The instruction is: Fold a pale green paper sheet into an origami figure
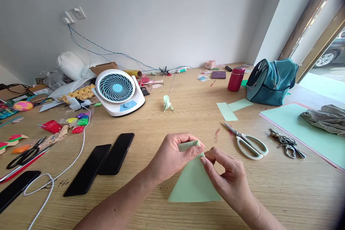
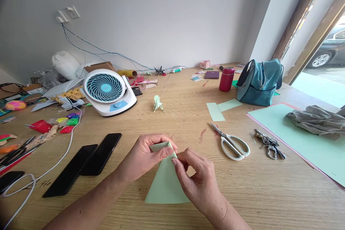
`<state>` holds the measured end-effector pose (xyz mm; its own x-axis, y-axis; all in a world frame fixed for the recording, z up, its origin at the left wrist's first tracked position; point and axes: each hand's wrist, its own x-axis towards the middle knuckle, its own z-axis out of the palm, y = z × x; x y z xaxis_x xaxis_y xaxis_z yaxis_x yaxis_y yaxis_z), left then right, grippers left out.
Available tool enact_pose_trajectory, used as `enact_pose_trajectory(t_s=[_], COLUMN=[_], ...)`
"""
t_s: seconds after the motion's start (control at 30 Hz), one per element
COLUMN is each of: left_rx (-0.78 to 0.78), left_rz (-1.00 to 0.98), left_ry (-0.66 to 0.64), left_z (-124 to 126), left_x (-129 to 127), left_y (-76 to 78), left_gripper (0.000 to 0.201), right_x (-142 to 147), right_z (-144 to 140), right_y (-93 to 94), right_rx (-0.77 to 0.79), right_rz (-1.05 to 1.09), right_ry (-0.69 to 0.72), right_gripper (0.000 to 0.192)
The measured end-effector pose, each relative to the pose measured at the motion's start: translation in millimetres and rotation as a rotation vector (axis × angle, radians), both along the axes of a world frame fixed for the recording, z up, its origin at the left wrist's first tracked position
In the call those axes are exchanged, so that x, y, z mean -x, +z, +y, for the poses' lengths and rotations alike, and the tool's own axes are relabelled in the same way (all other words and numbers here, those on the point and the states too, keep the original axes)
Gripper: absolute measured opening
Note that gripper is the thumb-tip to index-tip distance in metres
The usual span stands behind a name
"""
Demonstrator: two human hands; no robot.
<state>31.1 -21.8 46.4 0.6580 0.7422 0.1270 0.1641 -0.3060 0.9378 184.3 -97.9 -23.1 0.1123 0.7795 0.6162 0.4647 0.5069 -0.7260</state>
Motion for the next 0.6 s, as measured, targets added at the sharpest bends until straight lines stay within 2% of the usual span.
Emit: enact_pose_trajectory(t_s=[0.27,0.6], left_rx=[0.033,0.09], left_rz=[0.017,0.05], left_ry=[0.036,0.008], left_z=[0.1,7.0], left_x=[-1.8,0.2], left_y=[-4.0,-7.9], left_gripper=[0.024,0.022], right_x=[-0.7,-0.8], right_z=[-0.2,3.8], right_y=[-2.1,-6.9], right_rx=[-0.029,-0.016], right_rz=[-0.026,-0.052], right_ry=[0.003,0.006], right_gripper=[0.024,0.025])
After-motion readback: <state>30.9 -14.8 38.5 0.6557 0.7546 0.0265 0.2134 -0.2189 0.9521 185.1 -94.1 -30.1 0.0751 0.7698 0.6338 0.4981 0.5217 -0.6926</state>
